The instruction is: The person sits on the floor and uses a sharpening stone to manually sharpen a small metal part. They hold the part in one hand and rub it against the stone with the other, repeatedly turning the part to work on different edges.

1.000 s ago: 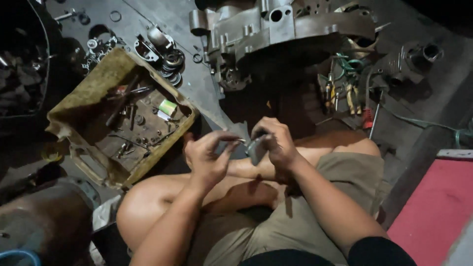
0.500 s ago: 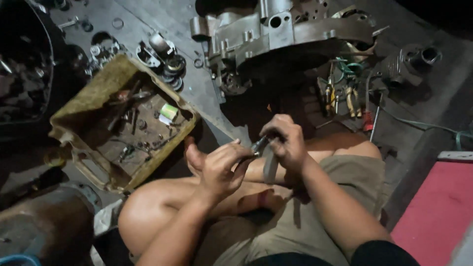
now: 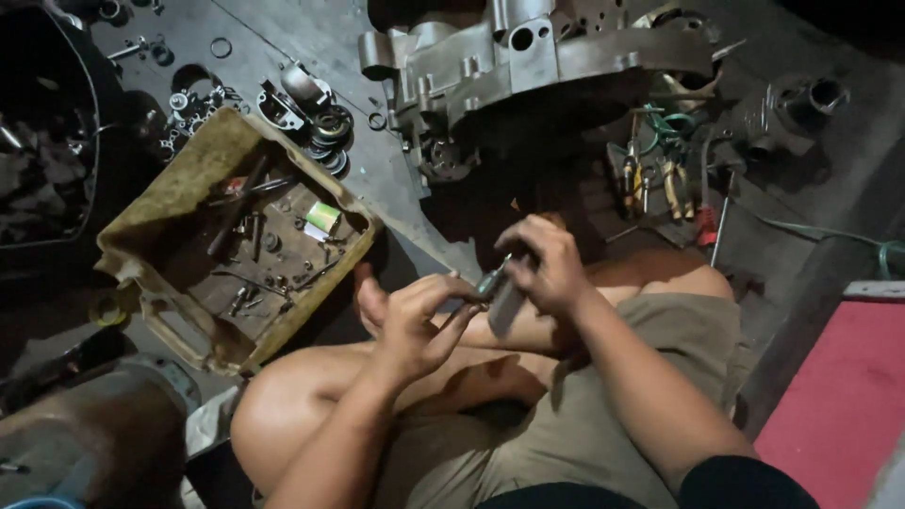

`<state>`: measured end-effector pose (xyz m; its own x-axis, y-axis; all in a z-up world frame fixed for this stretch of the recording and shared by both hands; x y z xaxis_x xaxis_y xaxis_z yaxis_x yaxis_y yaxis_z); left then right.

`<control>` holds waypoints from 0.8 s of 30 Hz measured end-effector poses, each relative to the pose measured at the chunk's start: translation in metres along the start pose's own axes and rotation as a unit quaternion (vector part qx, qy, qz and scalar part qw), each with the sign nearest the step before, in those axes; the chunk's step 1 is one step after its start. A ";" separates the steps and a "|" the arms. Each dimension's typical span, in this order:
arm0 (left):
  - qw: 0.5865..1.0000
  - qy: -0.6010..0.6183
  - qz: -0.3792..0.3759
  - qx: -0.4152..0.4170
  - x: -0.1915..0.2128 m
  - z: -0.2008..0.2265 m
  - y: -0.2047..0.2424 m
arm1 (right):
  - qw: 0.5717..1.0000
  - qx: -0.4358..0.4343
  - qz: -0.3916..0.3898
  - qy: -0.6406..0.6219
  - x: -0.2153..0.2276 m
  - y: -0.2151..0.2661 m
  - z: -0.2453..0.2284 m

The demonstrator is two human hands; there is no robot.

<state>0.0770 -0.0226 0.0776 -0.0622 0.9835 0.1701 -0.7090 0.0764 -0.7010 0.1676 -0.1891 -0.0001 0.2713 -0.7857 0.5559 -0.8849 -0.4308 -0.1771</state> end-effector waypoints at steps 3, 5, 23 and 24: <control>0.999 0.043 0.011 0.018 -0.001 -0.007 0.002 | 0.999 0.052 -0.003 -0.004 0.000 0.002 -0.069; 0.999 0.038 0.013 0.021 -0.002 -0.005 -0.001 | 1.000 0.003 -0.019 -0.008 -0.013 -0.001 -0.017; 0.976 0.175 0.021 0.125 -0.012 -0.032 0.018 | 0.999 -0.007 0.023 -0.031 -0.017 0.007 0.002; 0.973 0.184 0.024 0.137 -0.011 -0.038 0.021 | 0.998 -0.023 0.022 -0.053 -0.019 0.008 0.013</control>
<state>0.0898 -0.0254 0.0350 0.1203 0.9807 -0.1538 -0.8757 0.0319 -0.4819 0.1601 -0.1837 -0.0227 0.2675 -0.8476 0.4583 -0.9126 -0.3755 -0.1619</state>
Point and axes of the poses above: each hand's wrist, its own y-axis away from the middle knuckle, its own x-axis out of the back of the hand, z = x × y, the point moved 10 cm from there along -y, towards the middle knuckle, and after that the axes turned 14 degrees about -x, right-handed, at the moved point
